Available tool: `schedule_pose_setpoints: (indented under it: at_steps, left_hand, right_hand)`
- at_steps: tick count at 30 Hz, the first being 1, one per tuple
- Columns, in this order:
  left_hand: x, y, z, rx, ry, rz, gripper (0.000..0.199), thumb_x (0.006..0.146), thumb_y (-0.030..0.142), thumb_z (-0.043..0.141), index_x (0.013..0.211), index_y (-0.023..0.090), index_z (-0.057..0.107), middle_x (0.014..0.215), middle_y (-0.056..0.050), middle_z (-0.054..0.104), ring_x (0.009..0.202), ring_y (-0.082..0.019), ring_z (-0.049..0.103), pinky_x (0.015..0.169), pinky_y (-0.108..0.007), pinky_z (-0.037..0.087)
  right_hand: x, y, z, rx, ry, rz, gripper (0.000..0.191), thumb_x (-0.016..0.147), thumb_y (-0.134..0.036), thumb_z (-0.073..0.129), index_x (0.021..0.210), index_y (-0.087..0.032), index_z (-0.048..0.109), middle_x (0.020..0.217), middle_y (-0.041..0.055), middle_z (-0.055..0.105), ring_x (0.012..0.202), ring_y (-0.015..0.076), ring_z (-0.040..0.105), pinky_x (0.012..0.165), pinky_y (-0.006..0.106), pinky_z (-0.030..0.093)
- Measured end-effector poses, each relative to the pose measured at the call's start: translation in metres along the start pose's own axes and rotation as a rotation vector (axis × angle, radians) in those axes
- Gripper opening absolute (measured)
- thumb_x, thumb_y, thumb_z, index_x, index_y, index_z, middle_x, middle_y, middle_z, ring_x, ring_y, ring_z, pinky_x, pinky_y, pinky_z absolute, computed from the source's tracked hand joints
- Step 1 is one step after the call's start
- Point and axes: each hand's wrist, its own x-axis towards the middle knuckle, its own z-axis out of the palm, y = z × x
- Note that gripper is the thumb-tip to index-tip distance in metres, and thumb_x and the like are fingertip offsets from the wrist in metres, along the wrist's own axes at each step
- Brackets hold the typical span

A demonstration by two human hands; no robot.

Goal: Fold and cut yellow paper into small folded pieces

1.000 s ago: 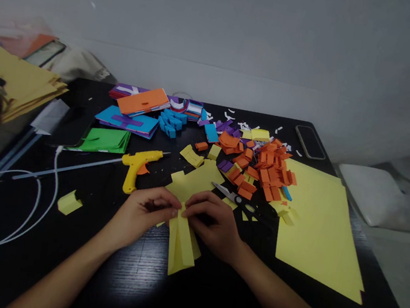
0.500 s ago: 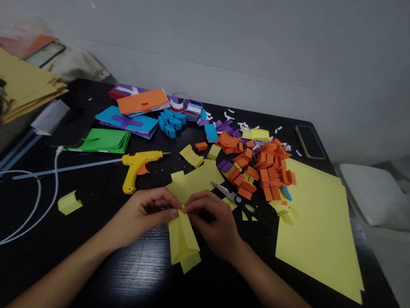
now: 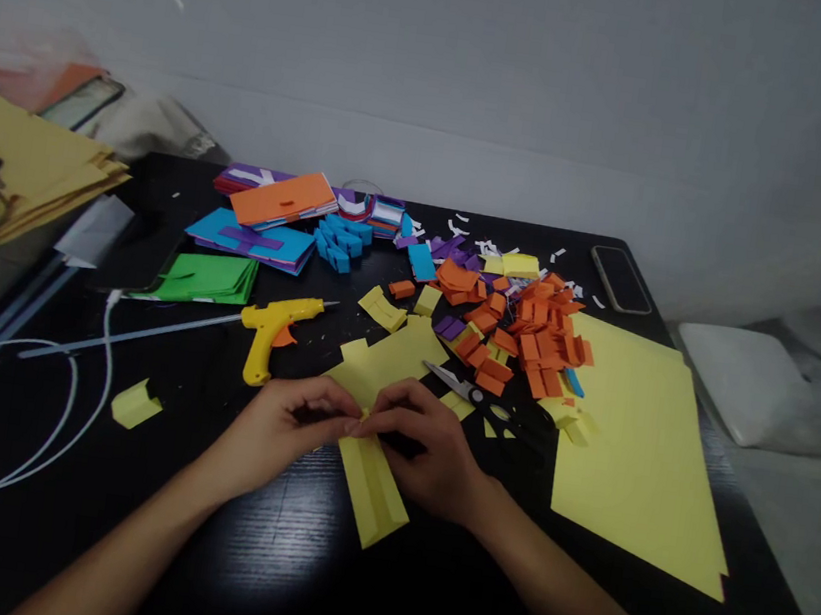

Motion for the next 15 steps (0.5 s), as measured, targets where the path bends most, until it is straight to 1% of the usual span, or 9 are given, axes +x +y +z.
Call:
schedule_pose_setpoints:
  at_steps: [3, 6, 9, 12, 15]
  left_hand:
    - [-0.0016, -0.0007, 0.0003, 0.02, -0.013, 0.006, 0.016, 0.087, 0.035, 0.075, 0.091, 0.019, 0.076, 0.085, -0.003, 0.075, 0.077, -0.017, 0.068, 0.068, -0.025, 0.051]
    - [-0.0033, -0.0014, 0.0001, 0.041, -0.029, 0.012, 0.021, 0.088, 0.039, 0.075, 0.093, 0.019, 0.074, 0.086, -0.004, 0.073, 0.076, -0.017, 0.067, 0.065, -0.025, 0.05]
    - [-0.0038, -0.0006, -0.0002, 0.046, -0.044, 0.017, 0.021, 0.089, 0.039, 0.073, 0.094, 0.018, 0.073, 0.084, -0.004, 0.072, 0.076, -0.017, 0.065, 0.064, -0.024, 0.049]
    - [-0.0027, 0.0007, 0.0, 0.034, -0.05, 0.03, 0.019, 0.09, 0.037, 0.073, 0.091, 0.018, 0.074, 0.082, -0.003, 0.072, 0.076, -0.016, 0.065, 0.064, -0.024, 0.049]
    - [-0.0012, 0.0007, 0.0009, 0.034, -0.045, 0.037, 0.016, 0.09, 0.034, 0.072, 0.09, 0.019, 0.075, 0.084, -0.003, 0.073, 0.077, -0.016, 0.066, 0.067, -0.024, 0.051]
  right_hand:
    - [0.0002, 0.0017, -0.0001, -0.015, 0.012, -0.011, 0.021, 0.089, -0.008, 0.069, 0.101, -0.024, 0.077, 0.095, 0.005, 0.068, 0.087, 0.0166, 0.069, 0.076, 0.028, 0.057]
    - [0.0011, 0.0025, -0.0003, -0.007, 0.016, -0.014, 0.015, 0.09, -0.013, 0.072, 0.099, -0.023, 0.076, 0.092, 0.0048, 0.071, 0.083, 0.0171, 0.07, 0.073, 0.028, 0.056]
    - [0.0026, 0.0018, -0.0011, 0.008, 0.021, -0.014, 0.011, 0.09, -0.016, 0.074, 0.098, -0.022, 0.075, 0.089, 0.0048, 0.073, 0.08, 0.017, 0.07, 0.071, 0.028, 0.056]
    - [0.0032, 0.0014, -0.0016, 0.016, 0.028, -0.007, 0.011, 0.089, -0.015, 0.075, 0.097, -0.022, 0.075, 0.088, 0.0046, 0.073, 0.079, 0.0167, 0.069, 0.07, 0.027, 0.055]
    - [0.002, 0.0027, -0.0009, 0.008, 0.021, -0.002, 0.013, 0.089, -0.014, 0.073, 0.099, -0.022, 0.075, 0.089, 0.0048, 0.073, 0.081, 0.0173, 0.07, 0.072, 0.028, 0.056]
